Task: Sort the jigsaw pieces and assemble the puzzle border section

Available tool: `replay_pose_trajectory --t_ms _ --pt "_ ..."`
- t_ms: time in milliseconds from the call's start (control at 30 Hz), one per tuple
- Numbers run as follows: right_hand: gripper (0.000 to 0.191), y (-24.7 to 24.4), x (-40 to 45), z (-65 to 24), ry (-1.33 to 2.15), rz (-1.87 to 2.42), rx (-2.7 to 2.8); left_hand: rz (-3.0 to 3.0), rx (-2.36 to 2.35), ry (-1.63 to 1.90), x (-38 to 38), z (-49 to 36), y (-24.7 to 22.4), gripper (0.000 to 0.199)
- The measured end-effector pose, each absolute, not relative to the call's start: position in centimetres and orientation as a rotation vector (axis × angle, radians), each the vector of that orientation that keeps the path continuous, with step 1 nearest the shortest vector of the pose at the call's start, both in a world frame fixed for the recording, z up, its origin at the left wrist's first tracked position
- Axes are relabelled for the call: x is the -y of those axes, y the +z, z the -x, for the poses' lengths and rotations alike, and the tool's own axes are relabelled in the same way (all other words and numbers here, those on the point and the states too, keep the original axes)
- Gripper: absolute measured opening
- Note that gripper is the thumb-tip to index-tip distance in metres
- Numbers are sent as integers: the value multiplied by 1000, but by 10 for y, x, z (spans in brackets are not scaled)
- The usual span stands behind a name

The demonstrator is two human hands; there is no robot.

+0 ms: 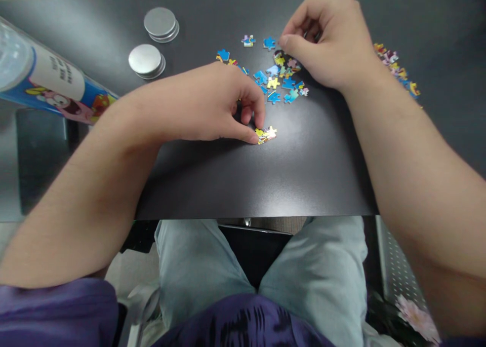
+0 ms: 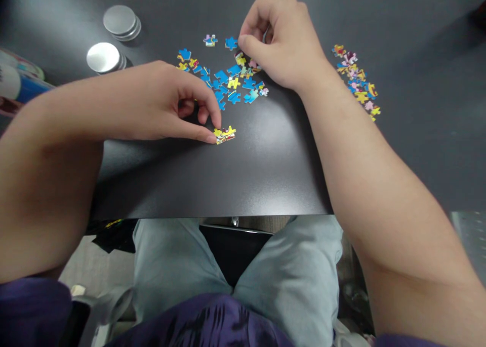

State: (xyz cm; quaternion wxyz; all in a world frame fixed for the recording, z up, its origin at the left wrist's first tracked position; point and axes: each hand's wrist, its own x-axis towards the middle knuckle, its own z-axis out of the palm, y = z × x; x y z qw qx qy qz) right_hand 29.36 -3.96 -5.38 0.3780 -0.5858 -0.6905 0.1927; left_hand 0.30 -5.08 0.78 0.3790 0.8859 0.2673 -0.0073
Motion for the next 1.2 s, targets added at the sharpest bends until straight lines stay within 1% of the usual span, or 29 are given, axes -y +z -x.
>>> replay_pose_trajectory --t_ms 233,400,500,667,767,833,933,1000,1067,1200 --pt "35 -54 38 -295 514 1473 1760 -2217 -667 24 50 -3 7 27" --pt "32 -54 39 -294 520 1490 1752 -2214 -766 159 61 -11 8 20" --pt "33 -54 40 -293 526 1475 1743 -2237 -806 185 64 -16 3 17" --pt "35 -53 38 -295 534 1474 1767 -2231 -791 190 59 -17 -2 26" --pt "34 -55 37 -297 513 1466 1789 -2268 -747 188 57 -15 -2 29" --pt "29 -58 36 -299 508 1448 1805 -2284 -724 232 57 -14 -2 30" --pt "19 -64 35 -300 508 1438 1825 -2304 -776 448 52 -10 -7 37" --pt "13 -68 35 -301 496 1443 1816 -2331 -874 630 44 -8 -12 26" --pt "10 -71 36 -301 488 1438 1819 -2386 -965 738 31 -4 -20 13" --pt "9 -74 36 -305 462 1416 1817 -2376 -1118 831 3 5 -38 10"
